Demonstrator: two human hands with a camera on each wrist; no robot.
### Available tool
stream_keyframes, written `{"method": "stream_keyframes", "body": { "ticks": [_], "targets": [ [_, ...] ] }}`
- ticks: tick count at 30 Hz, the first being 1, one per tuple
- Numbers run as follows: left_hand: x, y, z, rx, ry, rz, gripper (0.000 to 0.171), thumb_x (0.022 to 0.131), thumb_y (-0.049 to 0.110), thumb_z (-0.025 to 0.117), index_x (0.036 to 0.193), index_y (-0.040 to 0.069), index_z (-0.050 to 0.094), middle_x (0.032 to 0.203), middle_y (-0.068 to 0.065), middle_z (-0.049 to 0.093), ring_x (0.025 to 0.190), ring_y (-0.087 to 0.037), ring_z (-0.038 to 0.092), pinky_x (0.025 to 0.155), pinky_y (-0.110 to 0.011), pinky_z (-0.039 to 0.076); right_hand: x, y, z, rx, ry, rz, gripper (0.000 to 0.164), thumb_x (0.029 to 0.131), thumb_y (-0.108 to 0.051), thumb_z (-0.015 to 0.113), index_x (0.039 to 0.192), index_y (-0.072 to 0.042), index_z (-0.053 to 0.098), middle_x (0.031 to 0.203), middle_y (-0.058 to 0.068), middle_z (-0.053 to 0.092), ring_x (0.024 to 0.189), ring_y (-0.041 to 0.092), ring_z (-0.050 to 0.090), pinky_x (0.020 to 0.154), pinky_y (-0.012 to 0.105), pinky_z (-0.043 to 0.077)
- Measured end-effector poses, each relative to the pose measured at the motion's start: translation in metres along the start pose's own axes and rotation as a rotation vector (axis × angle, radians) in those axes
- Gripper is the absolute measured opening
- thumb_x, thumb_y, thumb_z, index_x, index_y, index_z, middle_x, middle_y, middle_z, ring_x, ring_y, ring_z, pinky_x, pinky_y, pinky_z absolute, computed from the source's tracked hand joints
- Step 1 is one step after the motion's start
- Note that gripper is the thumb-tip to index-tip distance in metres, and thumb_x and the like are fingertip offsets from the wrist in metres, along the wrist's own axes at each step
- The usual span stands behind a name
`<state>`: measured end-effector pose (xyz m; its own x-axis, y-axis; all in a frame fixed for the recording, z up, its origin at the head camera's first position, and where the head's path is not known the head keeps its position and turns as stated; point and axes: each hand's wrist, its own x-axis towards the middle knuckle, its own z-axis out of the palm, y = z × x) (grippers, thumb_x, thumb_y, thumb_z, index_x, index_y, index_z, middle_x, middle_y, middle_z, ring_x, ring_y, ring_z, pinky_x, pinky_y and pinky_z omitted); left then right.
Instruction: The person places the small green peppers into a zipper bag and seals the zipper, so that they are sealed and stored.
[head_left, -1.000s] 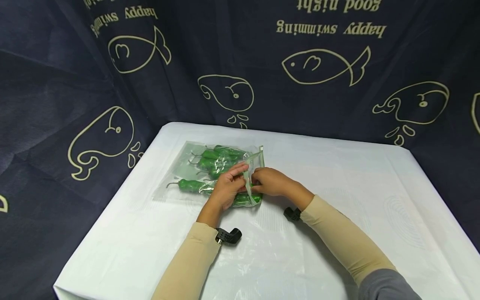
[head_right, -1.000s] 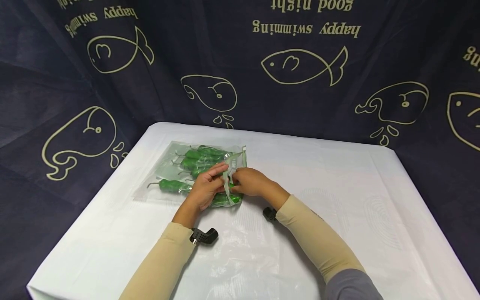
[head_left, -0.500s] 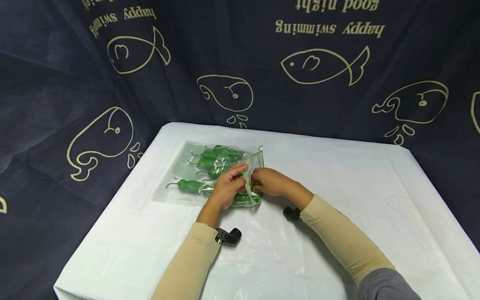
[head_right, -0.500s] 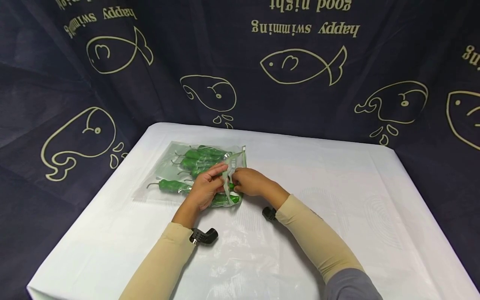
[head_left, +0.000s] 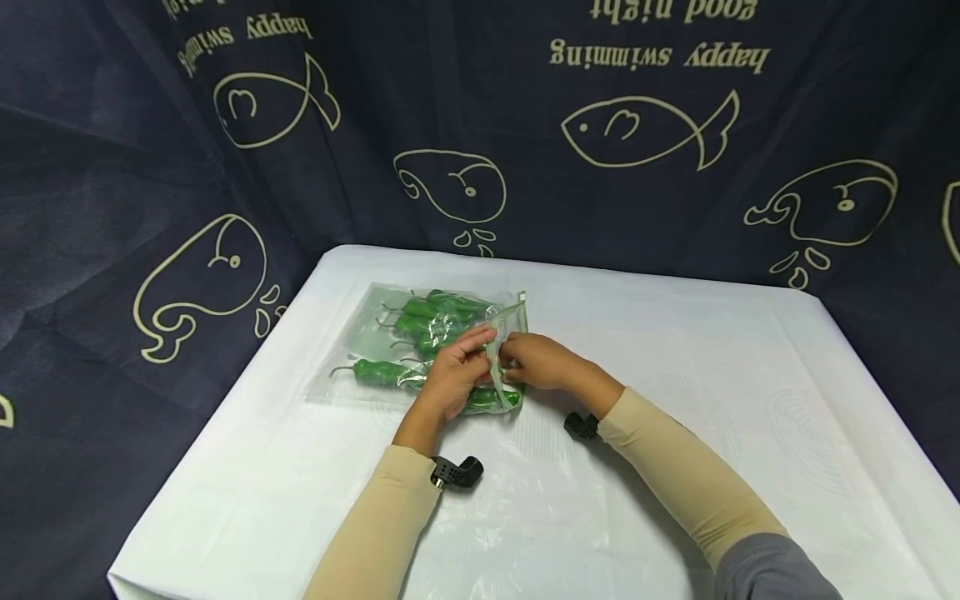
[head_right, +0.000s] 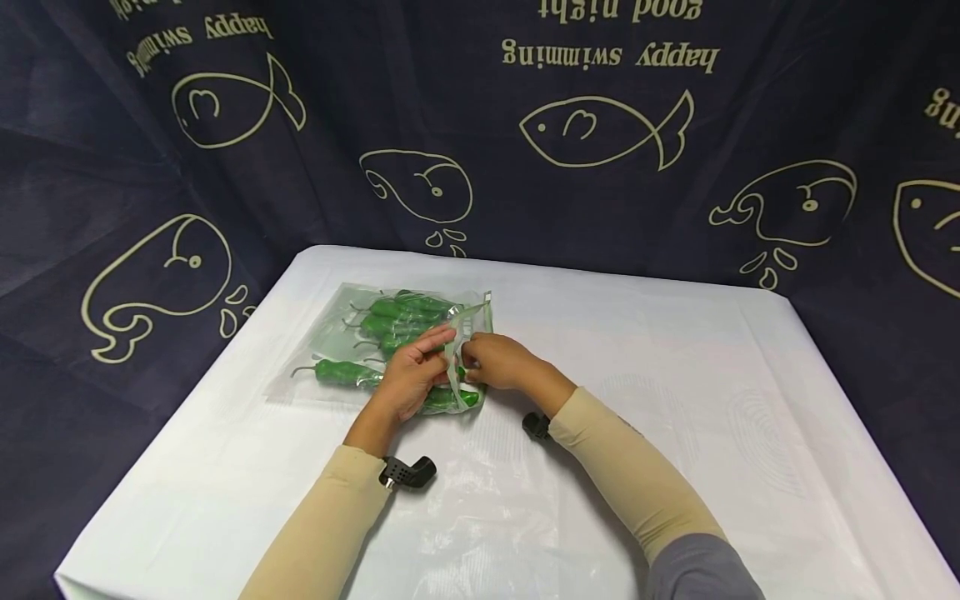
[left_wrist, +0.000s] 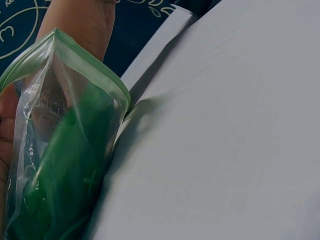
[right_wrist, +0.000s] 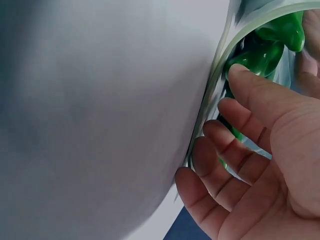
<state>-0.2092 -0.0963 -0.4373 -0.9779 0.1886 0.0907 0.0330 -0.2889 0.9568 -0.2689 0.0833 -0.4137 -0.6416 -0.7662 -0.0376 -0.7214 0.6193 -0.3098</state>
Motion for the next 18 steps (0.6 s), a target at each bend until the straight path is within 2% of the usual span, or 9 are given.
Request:
{"method": "stream_keyframes", "body": {
  "ticks": [9, 13, 18],
  "targets": [
    [-0.001, 0.001, -0.001, -0.003, 0.006, 0.001, 0.05, 0.089, -0.015, 0.047, 0.14, -0.014, 0.046, 0.154, -0.009, 0.037, 0.089, -0.009, 0.054, 0.068, -0.022, 0.056, 0.003, -0.002, 0.001, -0.009, 0.005, 0.025, 0.019, 0.092, -0.024, 0.072, 0.101, -0.007, 0.071, 0.093, 0.001, 0.061, 0.082, 0.015, 0.055, 0.075, 0.034, 0.05],
    [-0.001, 0.002, 0.0, 0.023, 0.012, 0.0, 0.05, 0.089, -0.015, 0.049, 0.139, -0.012, 0.049, 0.153, -0.008, 0.038, 0.088, -0.01, 0.052, 0.068, -0.023, 0.056, -0.001, 0.0, -0.003, 0.07, 0.027, 0.016, 0.019, 0.093, -0.022, 0.07, 0.103, -0.006, 0.07, 0.096, 0.004, 0.064, 0.083, 0.016, 0.057, 0.076, 0.036, 0.05],
    [-0.001, 0.004, 0.003, 0.07, 0.005, -0.009, 0.05, 0.089, -0.014, 0.049, 0.139, -0.01, 0.05, 0.152, -0.008, 0.039, 0.085, -0.011, 0.05, 0.069, -0.025, 0.057, -0.009, 0.01, -0.011, 0.213, 0.12, 0.022, 0.008, 0.094, -0.016, 0.069, 0.094, -0.008, 0.068, 0.089, 0.001, 0.065, 0.076, 0.015, 0.055, 0.069, 0.035, 0.048]
  ]
}}
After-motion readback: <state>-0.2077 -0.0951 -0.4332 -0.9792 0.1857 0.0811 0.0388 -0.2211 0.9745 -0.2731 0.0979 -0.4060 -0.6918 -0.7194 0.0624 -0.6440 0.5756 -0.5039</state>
